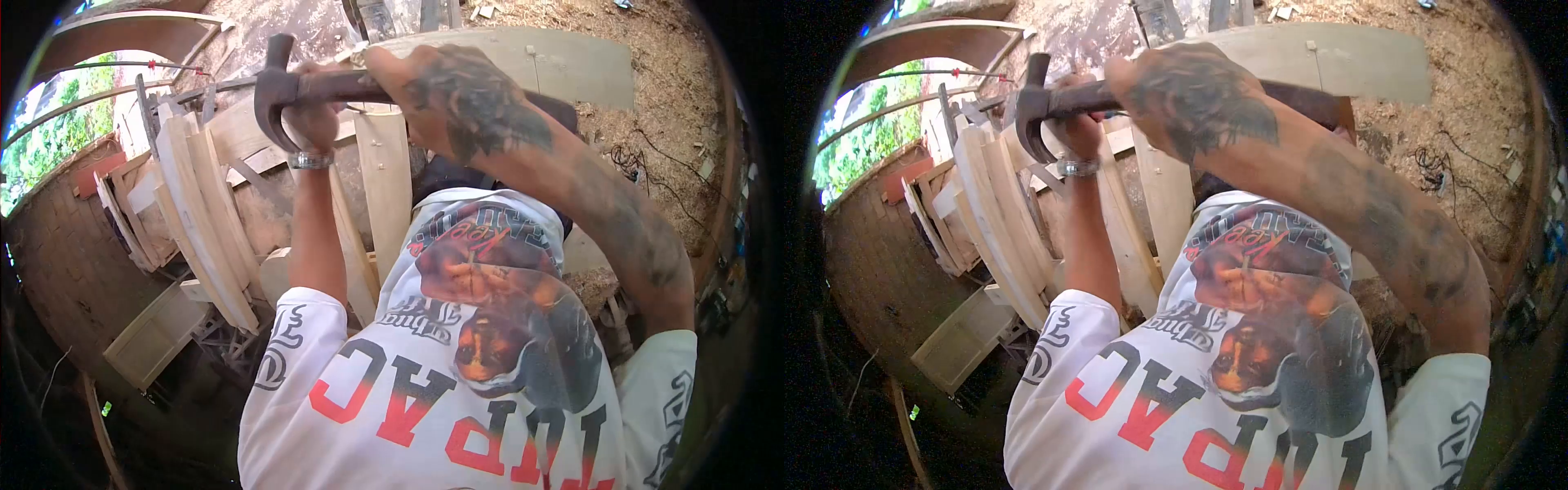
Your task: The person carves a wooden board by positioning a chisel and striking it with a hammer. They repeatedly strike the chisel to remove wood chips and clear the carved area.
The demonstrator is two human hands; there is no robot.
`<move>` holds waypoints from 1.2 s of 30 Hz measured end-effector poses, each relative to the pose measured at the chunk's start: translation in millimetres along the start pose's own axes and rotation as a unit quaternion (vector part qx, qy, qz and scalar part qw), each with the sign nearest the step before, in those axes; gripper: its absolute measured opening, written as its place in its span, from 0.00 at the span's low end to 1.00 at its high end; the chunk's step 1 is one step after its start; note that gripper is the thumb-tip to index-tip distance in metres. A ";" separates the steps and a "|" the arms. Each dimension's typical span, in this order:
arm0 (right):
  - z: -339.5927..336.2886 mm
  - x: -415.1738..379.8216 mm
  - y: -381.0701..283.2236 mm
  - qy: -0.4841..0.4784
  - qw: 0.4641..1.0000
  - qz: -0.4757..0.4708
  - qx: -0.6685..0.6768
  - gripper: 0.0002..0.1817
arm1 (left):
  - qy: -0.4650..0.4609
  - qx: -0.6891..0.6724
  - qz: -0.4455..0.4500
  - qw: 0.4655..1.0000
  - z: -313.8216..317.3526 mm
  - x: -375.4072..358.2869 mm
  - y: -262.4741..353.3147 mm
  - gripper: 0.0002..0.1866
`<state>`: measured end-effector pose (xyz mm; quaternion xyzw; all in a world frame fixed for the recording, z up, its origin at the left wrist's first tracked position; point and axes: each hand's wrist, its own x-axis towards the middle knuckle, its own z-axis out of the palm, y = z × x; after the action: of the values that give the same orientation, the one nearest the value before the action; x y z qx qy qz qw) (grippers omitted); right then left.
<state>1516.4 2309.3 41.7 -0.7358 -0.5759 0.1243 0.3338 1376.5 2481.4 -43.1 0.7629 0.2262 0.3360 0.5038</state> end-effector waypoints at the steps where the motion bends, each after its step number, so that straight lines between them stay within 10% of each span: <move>1: -1.7 -1.3 1.8 -0.012 1.000 0.009 -0.001 0.13 | -0.007 -0.151 -0.074 0.986 0.1 -1.5 -5.7 0.18; 4: -27.5 -6.2 -8.1 0.020 0.996 0.066 0.052 0.14 | 0.007 -0.149 0.016 0.989 -6.7 -1.1 -26.6 0.19; 8: -56.5 -19.6 -18.2 0.072 0.982 0.135 0.116 0.13 | 0.195 -0.310 -0.103 0.925 -19.9 25.9 2.2 0.19; 21: -37.3 -57.8 3.5 0.008 0.965 0.222 0.141 0.17 | -0.030 -0.187 -0.108 0.976 -3.2 21.4 19.0 0.16; 26: -43.0 -13.1 -20.6 0.129 0.977 0.093 0.145 0.16 | -0.030 -0.179 -0.094 0.979 10.2 12.9 14.1 0.16; 32: -3.8 -15.1 -2.4 -0.012 0.999 0.029 0.025 0.15 | -0.040 -0.047 -0.052 0.997 4.2 2.9 -3.7 0.13; 36: -11.8 -37.3 -6.0 -0.020 0.978 0.185 0.097 0.15 | 0.107 -0.155 -0.038 0.981 -11.7 15.2 -27.5 0.17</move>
<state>1507.1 2271.2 46.8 -0.7914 -0.4214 0.2540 0.3627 1377.9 2509.7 -61.0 0.6259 0.2530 0.4274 0.6013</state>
